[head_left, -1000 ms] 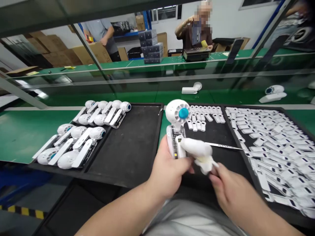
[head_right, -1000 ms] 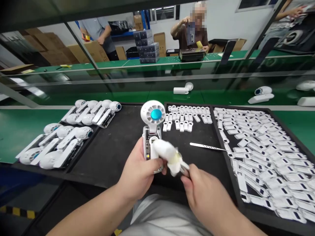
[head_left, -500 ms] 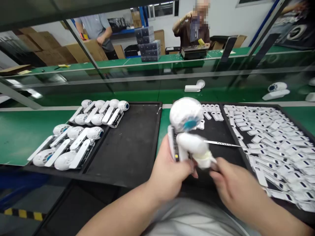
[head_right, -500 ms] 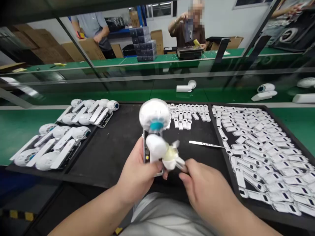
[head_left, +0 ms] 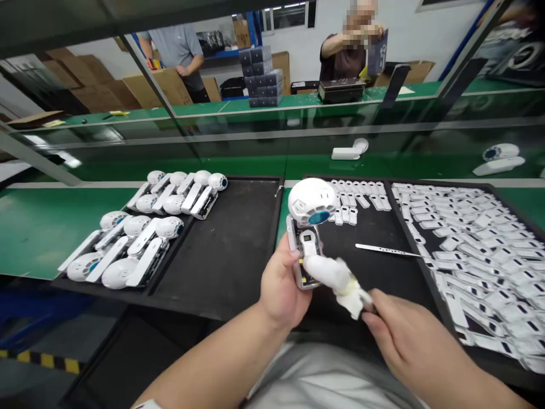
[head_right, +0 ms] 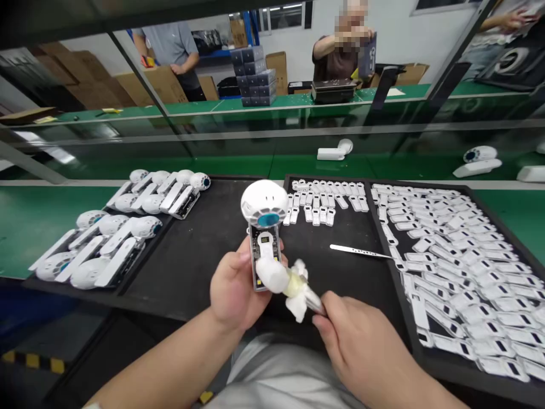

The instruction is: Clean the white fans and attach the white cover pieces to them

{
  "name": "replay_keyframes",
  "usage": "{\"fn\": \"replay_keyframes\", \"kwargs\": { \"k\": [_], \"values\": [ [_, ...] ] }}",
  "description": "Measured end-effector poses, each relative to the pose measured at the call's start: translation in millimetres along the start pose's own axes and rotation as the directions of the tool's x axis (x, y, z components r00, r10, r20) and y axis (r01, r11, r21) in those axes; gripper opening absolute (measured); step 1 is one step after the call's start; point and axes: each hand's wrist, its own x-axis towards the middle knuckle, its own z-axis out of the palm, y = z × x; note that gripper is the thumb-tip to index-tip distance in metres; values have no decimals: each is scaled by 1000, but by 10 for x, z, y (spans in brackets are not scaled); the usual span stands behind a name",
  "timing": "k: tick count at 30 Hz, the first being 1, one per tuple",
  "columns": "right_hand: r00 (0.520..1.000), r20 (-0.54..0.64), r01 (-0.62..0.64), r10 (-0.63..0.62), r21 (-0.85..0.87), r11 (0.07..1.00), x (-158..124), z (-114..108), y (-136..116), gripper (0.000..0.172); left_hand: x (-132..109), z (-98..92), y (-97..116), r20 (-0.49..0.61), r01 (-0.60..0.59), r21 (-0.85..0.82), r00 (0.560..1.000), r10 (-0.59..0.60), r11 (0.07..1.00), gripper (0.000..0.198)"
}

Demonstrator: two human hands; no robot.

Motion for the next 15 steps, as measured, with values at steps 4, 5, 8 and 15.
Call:
{"fn": "replay_keyframes", "kwargs": {
  "k": [4, 5, 8, 15],
  "values": [
    [992, 52, 123, -119, -93, 988, -75, -17, 297, 31, 59, -108, -28, -40, 81, 50, 996, -79, 995, 31],
    [994, 23, 106, -104, -174, 979, -106, -4, 410, 32, 65, -135, -21, -17, 78, 74, 997, -77, 994, 32],
    [999, -20, -35, 29, -374, 927, -202, 123, 701, 37, 53, -163, 23, 42, 40, 123, 998, -46, 992, 37],
    [942, 127, -289, 309, -153, 945, -3, 233, 842, 39, 376, -127, 182, -115, 130, 404, 989, -91, 905, 40]
  ]
}}
